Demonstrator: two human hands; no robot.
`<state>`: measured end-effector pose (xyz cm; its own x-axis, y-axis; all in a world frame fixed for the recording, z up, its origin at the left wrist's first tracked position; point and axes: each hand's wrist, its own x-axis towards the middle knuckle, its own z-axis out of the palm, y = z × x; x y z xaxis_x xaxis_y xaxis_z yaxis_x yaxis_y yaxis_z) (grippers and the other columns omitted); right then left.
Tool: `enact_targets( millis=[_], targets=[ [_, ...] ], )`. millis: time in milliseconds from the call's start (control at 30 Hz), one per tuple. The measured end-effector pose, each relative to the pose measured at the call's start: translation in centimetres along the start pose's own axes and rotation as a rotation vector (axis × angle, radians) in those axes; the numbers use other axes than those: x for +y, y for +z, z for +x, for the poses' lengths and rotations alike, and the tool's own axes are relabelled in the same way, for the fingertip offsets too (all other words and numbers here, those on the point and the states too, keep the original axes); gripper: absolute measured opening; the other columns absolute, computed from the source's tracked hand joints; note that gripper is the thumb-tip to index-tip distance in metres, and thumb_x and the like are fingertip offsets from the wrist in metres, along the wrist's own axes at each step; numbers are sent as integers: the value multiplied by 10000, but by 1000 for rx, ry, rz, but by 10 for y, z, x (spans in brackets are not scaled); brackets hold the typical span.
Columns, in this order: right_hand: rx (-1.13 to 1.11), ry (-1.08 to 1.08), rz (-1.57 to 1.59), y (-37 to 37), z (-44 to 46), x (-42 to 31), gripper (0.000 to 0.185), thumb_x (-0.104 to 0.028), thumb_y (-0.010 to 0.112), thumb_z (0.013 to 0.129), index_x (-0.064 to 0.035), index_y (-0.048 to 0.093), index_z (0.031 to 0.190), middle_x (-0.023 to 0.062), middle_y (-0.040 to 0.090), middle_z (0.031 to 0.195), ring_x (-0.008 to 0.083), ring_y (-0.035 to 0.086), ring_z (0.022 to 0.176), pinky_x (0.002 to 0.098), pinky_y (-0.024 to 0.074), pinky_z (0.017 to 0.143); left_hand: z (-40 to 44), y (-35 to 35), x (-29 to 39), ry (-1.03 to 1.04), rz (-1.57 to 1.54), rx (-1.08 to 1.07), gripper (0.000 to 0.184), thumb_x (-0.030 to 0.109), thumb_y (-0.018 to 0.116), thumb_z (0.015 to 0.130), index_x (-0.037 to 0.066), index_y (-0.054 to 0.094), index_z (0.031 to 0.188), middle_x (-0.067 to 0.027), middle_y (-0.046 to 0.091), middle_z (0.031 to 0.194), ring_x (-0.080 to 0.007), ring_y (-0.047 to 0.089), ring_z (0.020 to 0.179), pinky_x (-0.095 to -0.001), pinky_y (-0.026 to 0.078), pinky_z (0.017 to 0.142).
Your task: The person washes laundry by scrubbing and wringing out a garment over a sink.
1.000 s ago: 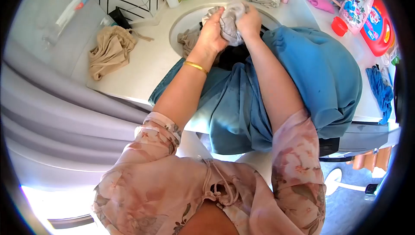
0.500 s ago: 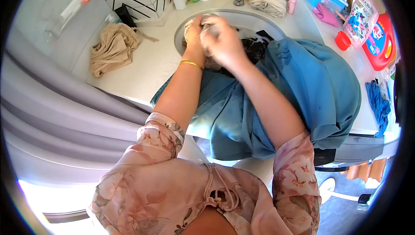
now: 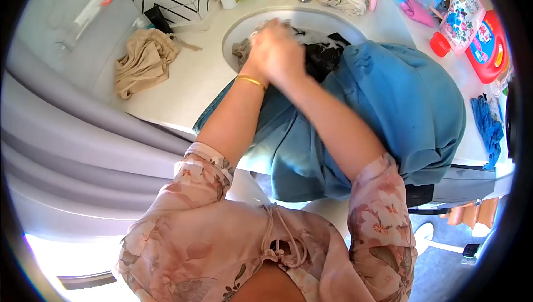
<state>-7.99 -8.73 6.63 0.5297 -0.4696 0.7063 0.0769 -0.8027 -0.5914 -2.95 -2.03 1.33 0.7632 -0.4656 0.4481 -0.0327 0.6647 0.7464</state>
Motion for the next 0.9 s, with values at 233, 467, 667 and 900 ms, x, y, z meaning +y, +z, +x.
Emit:
enact_targets(
  millis=[233,467,667,900],
  targets=[
    [-349,847,750,15,9,76,428,-454,479,798,-113,505,1057,106,580,949,295,561,837,407,447,715,19,26,35,-495,-441,69,172,155,514,744,32,563,854,-99,599,849,-246,563,807,-380,437,794],
    [-707,948,1421,-27,19,25,403,-370,484,825,-29,512,1036,88,577,938,230,560,824,366,452,750,26,12,48,-271,-286,195,312,309,560,745,50,543,920,-100,590,916,-263,559,862,-407,423,824],
    [-71,-334,161,-25,-5,-20,119,-143,564,727,-67,524,809,129,514,799,261,546,733,362,453,637,40,-50,26,-576,-878,-273,541,460,498,780,58,443,1137,-148,515,1090,-254,494,1012,-427,351,921],
    [-10,284,27,-16,17,20,246,-276,505,777,-40,572,799,176,573,717,336,553,700,408,433,629,20,26,19,-556,-335,202,198,217,430,810,56,536,855,-97,585,850,-215,566,801,-363,463,725]
  ],
)
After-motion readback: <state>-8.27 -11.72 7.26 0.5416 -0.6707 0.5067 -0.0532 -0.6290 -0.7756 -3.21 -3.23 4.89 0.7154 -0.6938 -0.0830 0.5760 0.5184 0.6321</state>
